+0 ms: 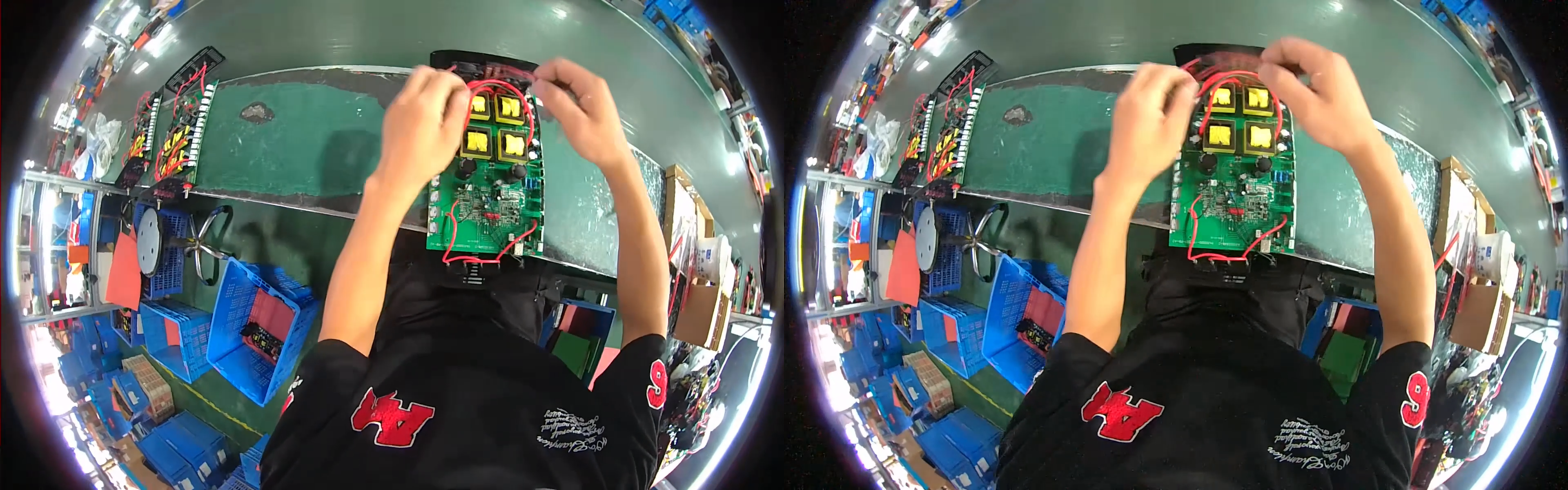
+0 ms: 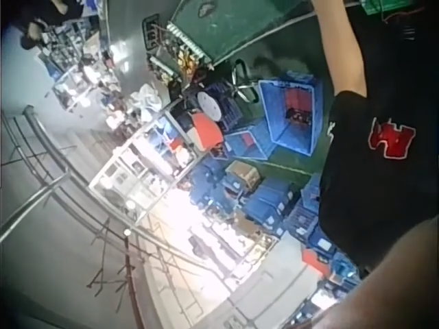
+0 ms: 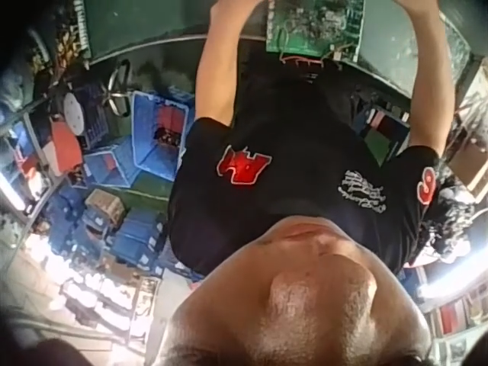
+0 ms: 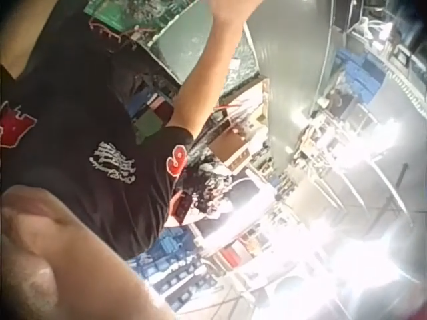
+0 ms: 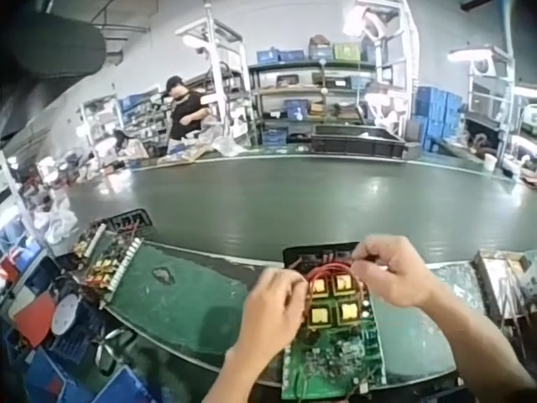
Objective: The recorder is applying sealant and connecting wires to electronic circuit boards on a factory production line.
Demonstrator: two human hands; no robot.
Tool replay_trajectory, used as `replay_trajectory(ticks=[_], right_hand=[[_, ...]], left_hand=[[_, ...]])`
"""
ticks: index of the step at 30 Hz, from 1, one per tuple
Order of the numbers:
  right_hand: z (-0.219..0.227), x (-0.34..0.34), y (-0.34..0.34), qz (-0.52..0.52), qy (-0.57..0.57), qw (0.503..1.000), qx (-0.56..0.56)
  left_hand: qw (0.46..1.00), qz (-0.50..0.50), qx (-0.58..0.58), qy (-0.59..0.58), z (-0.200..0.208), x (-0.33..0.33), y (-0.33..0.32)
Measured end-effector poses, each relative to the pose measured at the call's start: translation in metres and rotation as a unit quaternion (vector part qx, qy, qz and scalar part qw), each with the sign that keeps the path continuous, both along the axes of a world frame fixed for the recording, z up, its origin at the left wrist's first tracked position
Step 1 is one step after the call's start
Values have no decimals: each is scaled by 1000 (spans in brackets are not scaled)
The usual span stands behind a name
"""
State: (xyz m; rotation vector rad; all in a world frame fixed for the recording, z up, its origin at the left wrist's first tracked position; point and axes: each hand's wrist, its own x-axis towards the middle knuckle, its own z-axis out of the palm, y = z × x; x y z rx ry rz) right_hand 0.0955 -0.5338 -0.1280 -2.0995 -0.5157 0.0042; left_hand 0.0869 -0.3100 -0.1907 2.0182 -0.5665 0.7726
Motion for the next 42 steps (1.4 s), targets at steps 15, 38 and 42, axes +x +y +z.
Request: replay_trajectory(ticks=[15,38,42], right_hand=[[-28,-56,1,-152,184,869,434],[-48,-115,-9,-262,193,858,396],[-46,-125,-9,-207,159,918,298]], left_hand=[[943,-143,-171,247,5,-75,-73],[803,-194,-340,449,-2,-92,-70],[799,-205,-345,448,-8,-93,-71]])
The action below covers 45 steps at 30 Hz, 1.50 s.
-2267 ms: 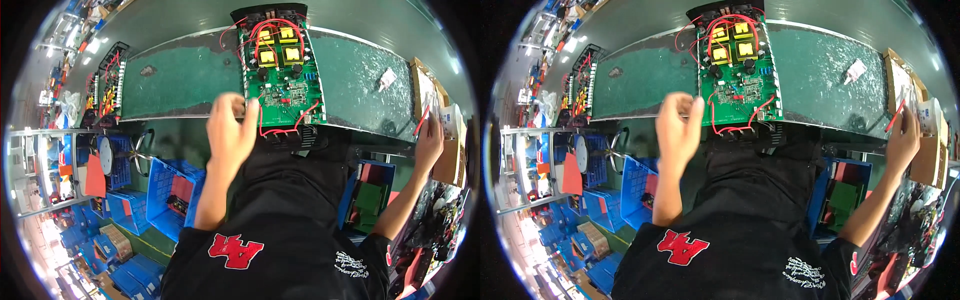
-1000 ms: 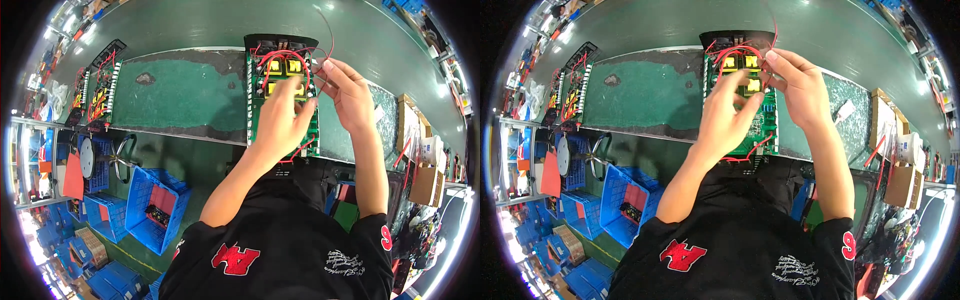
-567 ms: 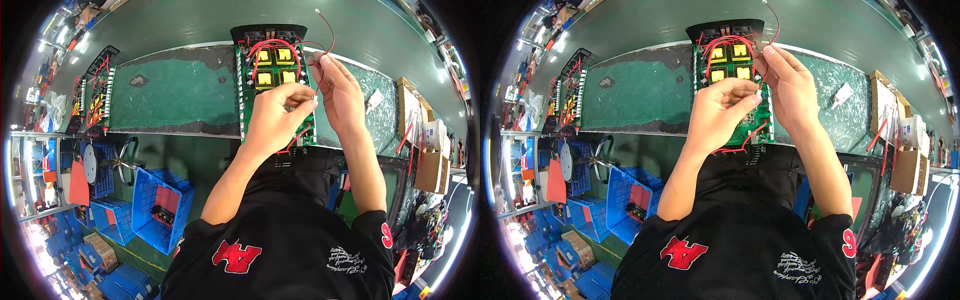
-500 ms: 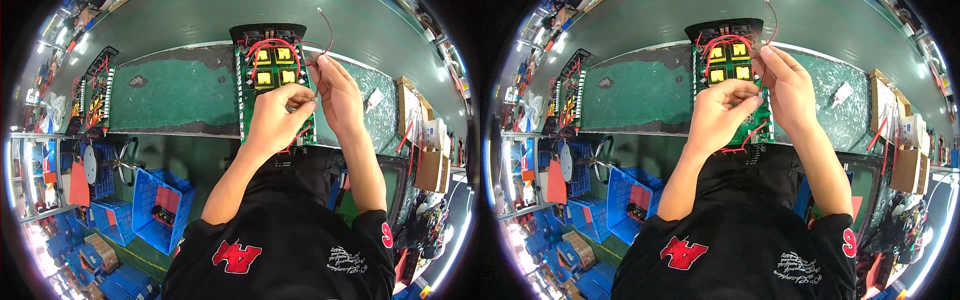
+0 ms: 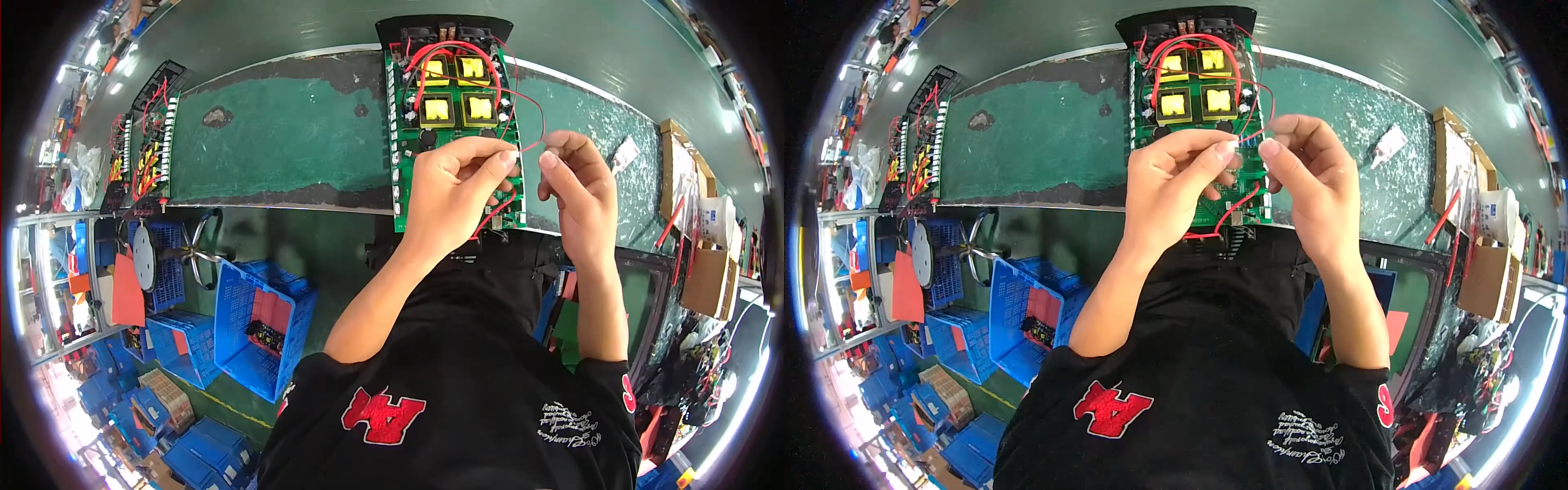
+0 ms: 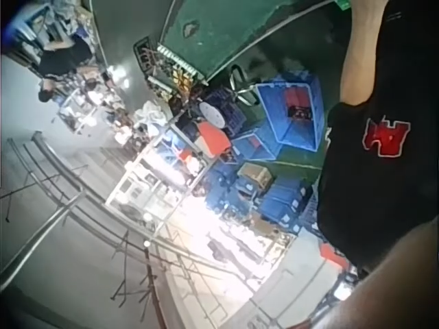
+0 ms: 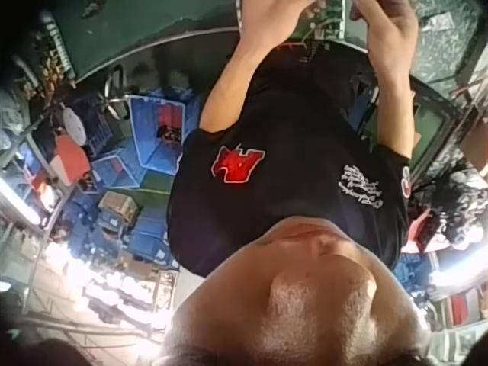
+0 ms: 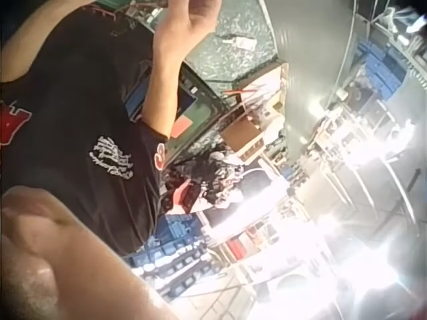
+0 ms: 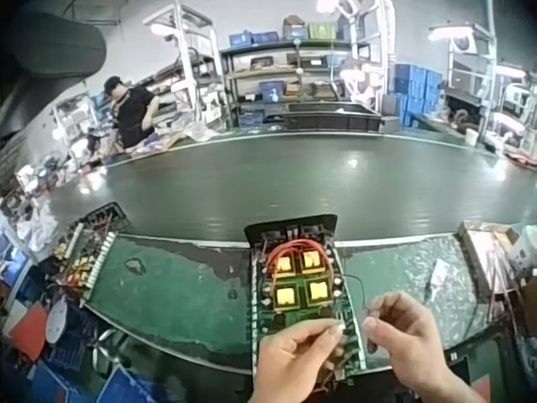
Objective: The recorder is applying sealant and connecting wires to electronic circuit boards on a factory production line.
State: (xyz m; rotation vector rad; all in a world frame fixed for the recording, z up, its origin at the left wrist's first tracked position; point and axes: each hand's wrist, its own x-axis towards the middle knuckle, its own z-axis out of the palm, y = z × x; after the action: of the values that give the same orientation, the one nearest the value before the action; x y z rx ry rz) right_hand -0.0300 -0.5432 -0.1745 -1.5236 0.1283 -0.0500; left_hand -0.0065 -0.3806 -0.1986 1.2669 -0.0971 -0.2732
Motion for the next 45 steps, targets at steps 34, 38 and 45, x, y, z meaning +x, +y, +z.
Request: replay_trajectory(ticks=[34,38,45], right_hand=[[-7,51,22,205,-218,826,-478],[-6,57,22,186,-236,832,-467],[-4,59,-15,-70,-213,951,-213]], left_hand=[[701,20,598,-387,-41,30,77],[662,8,634,-398,-42,31,73],[746,170,472,-438,-17,30,75]])
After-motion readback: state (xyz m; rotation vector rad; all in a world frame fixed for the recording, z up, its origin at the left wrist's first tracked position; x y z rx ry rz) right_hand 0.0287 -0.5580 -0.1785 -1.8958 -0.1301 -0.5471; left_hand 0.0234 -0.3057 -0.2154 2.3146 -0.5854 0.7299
